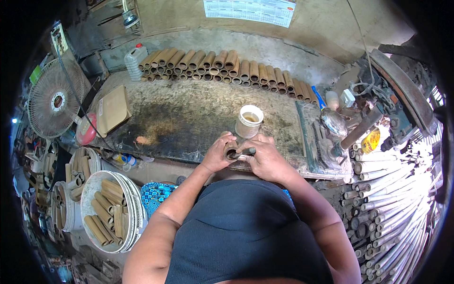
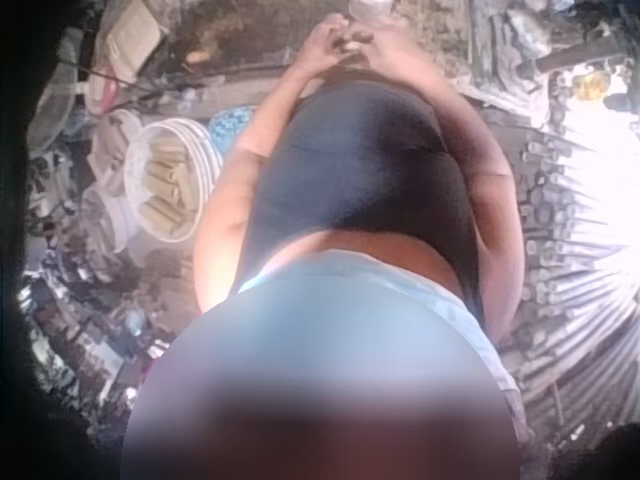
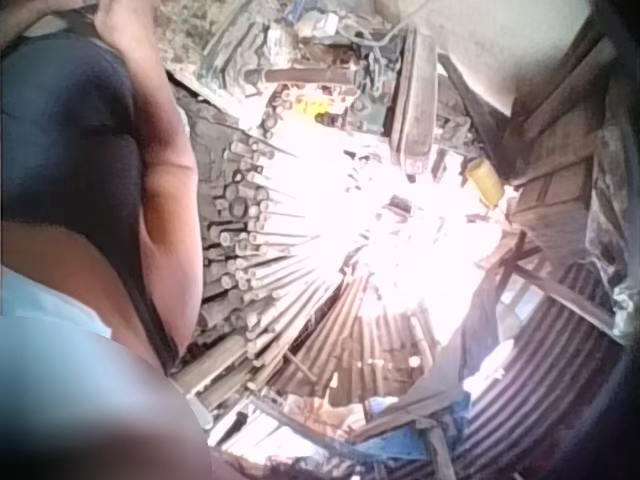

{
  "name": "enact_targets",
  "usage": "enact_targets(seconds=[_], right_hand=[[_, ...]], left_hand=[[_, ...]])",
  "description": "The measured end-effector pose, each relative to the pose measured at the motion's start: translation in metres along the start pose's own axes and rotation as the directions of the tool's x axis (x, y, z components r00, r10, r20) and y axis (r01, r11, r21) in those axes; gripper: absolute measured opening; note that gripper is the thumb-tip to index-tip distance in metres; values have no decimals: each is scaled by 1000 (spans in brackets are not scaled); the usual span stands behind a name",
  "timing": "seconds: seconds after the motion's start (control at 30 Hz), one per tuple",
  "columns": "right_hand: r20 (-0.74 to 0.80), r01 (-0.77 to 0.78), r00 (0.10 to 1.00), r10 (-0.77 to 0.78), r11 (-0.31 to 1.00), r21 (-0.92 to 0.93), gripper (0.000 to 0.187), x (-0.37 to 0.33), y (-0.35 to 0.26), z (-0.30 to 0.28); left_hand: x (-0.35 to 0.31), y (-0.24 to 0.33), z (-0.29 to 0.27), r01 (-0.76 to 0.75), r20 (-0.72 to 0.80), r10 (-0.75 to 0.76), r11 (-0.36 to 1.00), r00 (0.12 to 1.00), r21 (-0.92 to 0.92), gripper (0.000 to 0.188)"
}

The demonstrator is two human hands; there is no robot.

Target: The person repeatedly dips a brush into a container of liquid and applies it to the interior and exterior surfaces of short bamboo tubes. They handle each tube one at a time, rotate it to coat different areas, and place it back on the workbench.

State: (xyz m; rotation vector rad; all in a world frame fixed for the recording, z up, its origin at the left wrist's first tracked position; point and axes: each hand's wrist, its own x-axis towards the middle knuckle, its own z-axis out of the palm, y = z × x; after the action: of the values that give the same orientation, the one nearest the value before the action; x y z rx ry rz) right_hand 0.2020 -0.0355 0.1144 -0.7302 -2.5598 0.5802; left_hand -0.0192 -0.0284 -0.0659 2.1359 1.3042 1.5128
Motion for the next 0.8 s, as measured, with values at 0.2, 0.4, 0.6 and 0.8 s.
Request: enact_targets(seconds=[0.2,0.4,0.6,0.8], right_hand=[[-40,50,998,-54,995,-81,24,3,6,19],[-64,23,998,-27,997,-74,32,7,10,27],[-36,16,999,-17,1000,-17,24,-4,-4,2],[-44,18,999,-20,998,-53,24,-4,-5,16]], left_hand=[[2,3,-4,19,53,-22,998,998,54,70],[2,3,-1,33,61,-36,998,997,49,72],[0,9,-3,43,17,-43,999,999,2,73],[2,10,-8,24,47,-28,997,999,71,70]])
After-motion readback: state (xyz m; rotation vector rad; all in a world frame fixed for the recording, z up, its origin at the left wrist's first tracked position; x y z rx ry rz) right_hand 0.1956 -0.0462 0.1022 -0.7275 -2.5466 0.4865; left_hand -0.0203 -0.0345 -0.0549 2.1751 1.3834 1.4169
